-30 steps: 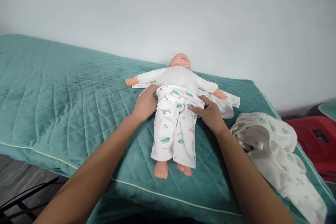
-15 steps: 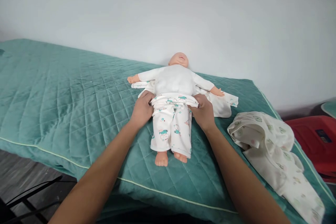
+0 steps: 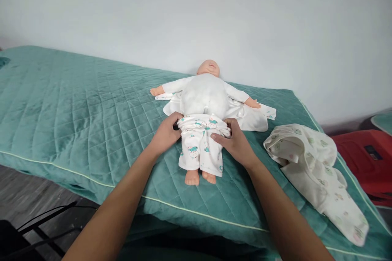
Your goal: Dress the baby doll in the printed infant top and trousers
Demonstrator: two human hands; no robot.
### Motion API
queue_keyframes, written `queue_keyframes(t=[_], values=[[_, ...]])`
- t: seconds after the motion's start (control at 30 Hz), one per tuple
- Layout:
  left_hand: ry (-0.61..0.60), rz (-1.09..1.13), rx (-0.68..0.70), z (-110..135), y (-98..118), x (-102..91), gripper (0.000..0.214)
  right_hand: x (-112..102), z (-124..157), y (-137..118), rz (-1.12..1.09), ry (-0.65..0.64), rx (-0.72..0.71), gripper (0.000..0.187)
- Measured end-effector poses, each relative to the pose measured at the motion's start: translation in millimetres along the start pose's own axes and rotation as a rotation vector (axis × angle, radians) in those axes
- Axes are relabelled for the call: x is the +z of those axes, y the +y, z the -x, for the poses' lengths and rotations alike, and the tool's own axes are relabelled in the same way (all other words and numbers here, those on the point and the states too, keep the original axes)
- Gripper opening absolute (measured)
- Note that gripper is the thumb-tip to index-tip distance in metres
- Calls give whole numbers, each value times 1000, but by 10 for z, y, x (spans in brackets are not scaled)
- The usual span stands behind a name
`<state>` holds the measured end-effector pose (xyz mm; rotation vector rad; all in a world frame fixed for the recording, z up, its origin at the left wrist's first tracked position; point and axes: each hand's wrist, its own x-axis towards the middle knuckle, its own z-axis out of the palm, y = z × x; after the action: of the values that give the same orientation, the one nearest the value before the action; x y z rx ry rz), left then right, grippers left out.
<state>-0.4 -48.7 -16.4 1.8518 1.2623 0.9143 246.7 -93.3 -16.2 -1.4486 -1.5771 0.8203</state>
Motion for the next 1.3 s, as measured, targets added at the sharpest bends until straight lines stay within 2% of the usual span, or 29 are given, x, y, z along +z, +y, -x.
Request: queue_keyframes(t=[0.1, 0.17, 0.23, 0.3, 0.33, 0.4, 0.47, 0.6, 0.7, 0.8, 0.87, 0.97, 1.1, 1.17, 1.3], values=[[-117, -10, 66, 234, -3, -96, 9, -51, 48, 0, -35, -155, -25, 52], [-181, -20, 100, 472, 8, -152, 23, -110, 96, -17, -14, -243, -36, 49], [-218, -54, 111, 724, 24, -162, 64, -164, 167, -53, 30, -277, -52, 52], [-246, -131, 128, 932, 36, -108, 109, -195, 260, -94, 79, -303, -78, 68], [-246, -178, 151, 1007, 38, -58, 124, -197, 313, -112, 104, -325, -97, 81], [-188, -266, 233, 1087, 35, 66, 134, -170, 425, -137, 162, -354, -154, 108], [-93, -360, 329, 1090, 28, 182, 130, -107, 533, -148, 237, -322, -223, 123], [-12, -578, 445, 995, 42, 245, 106, 27, 670, -182, 416, -226, -303, 112], [-19, -710, 457, 932, 101, 170, 90, 65, 684, -271, 503, -223, -291, 92], [-46, -804, 423, 904, 192, 106, 77, 57, 672, -402, 532, -206, -232, 57], [-57, -827, 398, 926, 257, 93, 67, 41, 692, -482, 550, -182, -200, 36], [-51, -778, 376, 1054, 359, 84, 52, 13, 816, -558, 585, -176, -187, 19], [-102, -634, 348, 1345, 495, -13, 60, -41, 1091, -645, 606, -239, -181, 21], [-154, -557, 327, 1472, 537, -125, 61, -76, 1185, -740, 534, -315, -143, 23], [-205, -399, 236, 1592, 537, -504, 54, -89, 1159, -1036, 119, -531, 22, 26]])
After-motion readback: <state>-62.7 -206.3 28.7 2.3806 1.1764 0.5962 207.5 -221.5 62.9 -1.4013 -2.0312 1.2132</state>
